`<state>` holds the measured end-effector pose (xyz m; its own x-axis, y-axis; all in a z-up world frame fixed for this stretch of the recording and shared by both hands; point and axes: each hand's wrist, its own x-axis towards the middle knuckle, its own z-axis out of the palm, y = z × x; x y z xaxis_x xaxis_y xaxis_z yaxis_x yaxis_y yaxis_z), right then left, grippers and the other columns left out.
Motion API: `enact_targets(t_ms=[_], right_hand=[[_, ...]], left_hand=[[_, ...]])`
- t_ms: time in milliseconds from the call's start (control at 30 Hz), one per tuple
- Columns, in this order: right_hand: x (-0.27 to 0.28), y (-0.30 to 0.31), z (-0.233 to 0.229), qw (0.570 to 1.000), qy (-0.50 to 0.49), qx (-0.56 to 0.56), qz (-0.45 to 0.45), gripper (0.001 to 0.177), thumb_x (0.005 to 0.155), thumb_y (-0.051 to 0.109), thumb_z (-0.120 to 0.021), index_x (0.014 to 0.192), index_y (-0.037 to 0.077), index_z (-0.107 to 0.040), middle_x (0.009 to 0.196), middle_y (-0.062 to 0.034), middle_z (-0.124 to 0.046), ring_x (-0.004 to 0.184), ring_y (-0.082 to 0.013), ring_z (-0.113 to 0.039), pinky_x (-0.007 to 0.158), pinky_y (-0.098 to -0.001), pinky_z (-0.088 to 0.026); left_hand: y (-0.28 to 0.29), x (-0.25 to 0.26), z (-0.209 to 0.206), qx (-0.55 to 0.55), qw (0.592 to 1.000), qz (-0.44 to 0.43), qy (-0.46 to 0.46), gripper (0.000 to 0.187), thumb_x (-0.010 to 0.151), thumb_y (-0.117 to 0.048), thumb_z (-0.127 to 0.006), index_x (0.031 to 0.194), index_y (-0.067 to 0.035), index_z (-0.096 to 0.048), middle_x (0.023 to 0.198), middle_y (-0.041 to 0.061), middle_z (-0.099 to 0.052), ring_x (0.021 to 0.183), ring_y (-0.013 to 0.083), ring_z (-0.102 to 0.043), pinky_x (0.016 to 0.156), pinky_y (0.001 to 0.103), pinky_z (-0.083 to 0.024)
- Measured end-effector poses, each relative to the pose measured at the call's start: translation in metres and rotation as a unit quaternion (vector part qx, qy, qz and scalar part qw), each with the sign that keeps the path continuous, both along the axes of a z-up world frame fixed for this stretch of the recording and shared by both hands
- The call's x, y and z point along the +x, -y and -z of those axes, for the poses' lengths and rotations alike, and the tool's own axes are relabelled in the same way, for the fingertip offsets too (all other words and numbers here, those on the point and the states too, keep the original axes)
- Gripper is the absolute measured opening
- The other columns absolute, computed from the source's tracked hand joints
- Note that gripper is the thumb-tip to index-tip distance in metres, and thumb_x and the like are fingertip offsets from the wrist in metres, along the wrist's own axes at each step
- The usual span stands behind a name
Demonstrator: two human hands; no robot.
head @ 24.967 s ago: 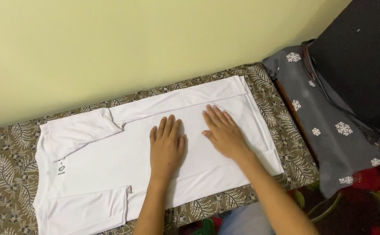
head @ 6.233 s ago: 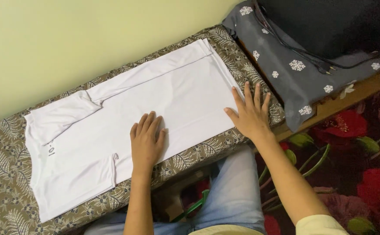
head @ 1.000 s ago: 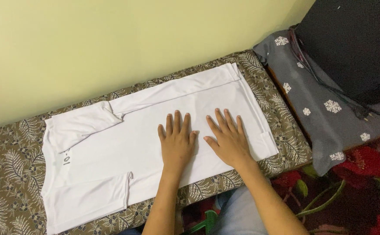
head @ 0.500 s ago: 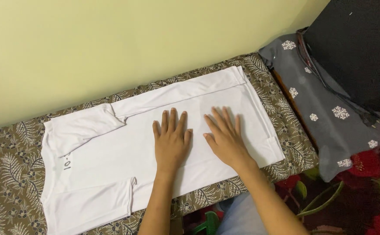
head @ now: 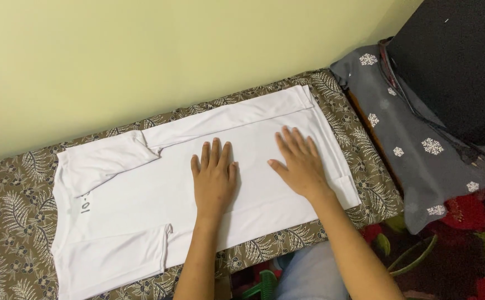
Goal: The person folds a white t-shirt on a patterned ironing board. They smooth the fabric, fold the sleeves inward, and fold the shirt in half multiple times to create a compact rectangle.
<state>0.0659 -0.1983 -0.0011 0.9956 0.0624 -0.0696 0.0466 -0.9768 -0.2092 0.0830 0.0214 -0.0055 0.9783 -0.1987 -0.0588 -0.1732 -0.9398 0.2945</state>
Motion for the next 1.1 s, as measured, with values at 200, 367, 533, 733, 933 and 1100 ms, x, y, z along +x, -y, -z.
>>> enact_targets(t_ms=[200,367,533,733,933,1100], right_hand=[[-0.009,0.045,0.007,0.998,-0.005,-0.017,0.057,0.076,0.102,0.061,-0.032,0.160,0.013,-0.026,0.170,-0.0106,-0.015,0.156,-0.0306,-0.011,0.123,-0.0558,-0.005],[-0.007,0.045,0.010,0.998,-0.006,-0.020,0.057,0.077,0.101,0.061,-0.033,0.160,0.013,-0.026,0.170,-0.0105,-0.015,0.157,-0.0296,-0.010,0.123,-0.0561,-0.003],[-0.011,0.038,0.005,0.998,-0.006,-0.019,0.065,0.075,0.101,0.058,-0.036,0.160,0.013,-0.027,0.170,-0.0105,-0.016,0.156,-0.0301,-0.011,0.122,-0.0577,-0.002],[0.007,-0.023,-0.004,0.998,-0.003,0.055,-0.034,0.054,0.106,0.029,-0.037,0.158,0.014,-0.032,0.169,-0.0045,-0.020,0.156,-0.0284,-0.008,0.120,-0.0627,-0.003],[0.020,-0.046,0.005,0.997,-0.024,-0.002,-0.070,0.058,0.106,0.035,-0.032,0.159,0.015,-0.025,0.170,-0.0051,-0.014,0.156,-0.0260,-0.008,0.121,-0.0597,-0.001],[0.022,-0.018,0.009,0.999,-0.011,0.016,-0.047,0.063,0.106,0.046,-0.032,0.160,0.016,-0.026,0.169,-0.0056,-0.017,0.156,-0.0254,-0.011,0.123,-0.0510,-0.004]], left_hand=[[0.001,0.001,0.009,-0.009,0.999,0.000,0.040,0.053,0.104,-0.041,-0.038,0.155,-0.026,-0.041,0.165,0.005,-0.033,0.154,0.0262,-0.024,0.121,0.054,-0.013],[0.019,0.011,0.020,0.003,0.998,0.005,0.065,0.052,0.104,-0.037,-0.041,0.154,-0.025,-0.043,0.164,0.007,-0.035,0.153,0.0282,-0.026,0.118,0.058,-0.017],[0.028,0.005,0.000,0.008,0.999,0.020,0.024,0.053,0.105,-0.042,-0.032,0.156,-0.031,-0.039,0.166,0.004,-0.030,0.154,0.0266,-0.021,0.119,0.058,-0.014],[0.029,0.011,-0.002,0.035,0.999,-0.002,0.009,0.053,0.104,-0.046,-0.028,0.156,-0.043,-0.035,0.168,0.002,-0.026,0.156,0.0280,-0.014,0.119,0.062,-0.004],[0.026,0.012,-0.008,0.021,1.000,0.005,-0.006,0.053,0.106,-0.041,-0.027,0.158,-0.038,-0.031,0.168,0.004,-0.024,0.155,0.0285,-0.016,0.120,0.059,-0.012],[0.027,0.012,-0.006,0.016,1.000,-0.010,-0.021,0.054,0.105,-0.043,-0.027,0.159,-0.038,-0.030,0.169,0.000,-0.022,0.156,0.0252,-0.013,0.121,0.056,-0.008]])
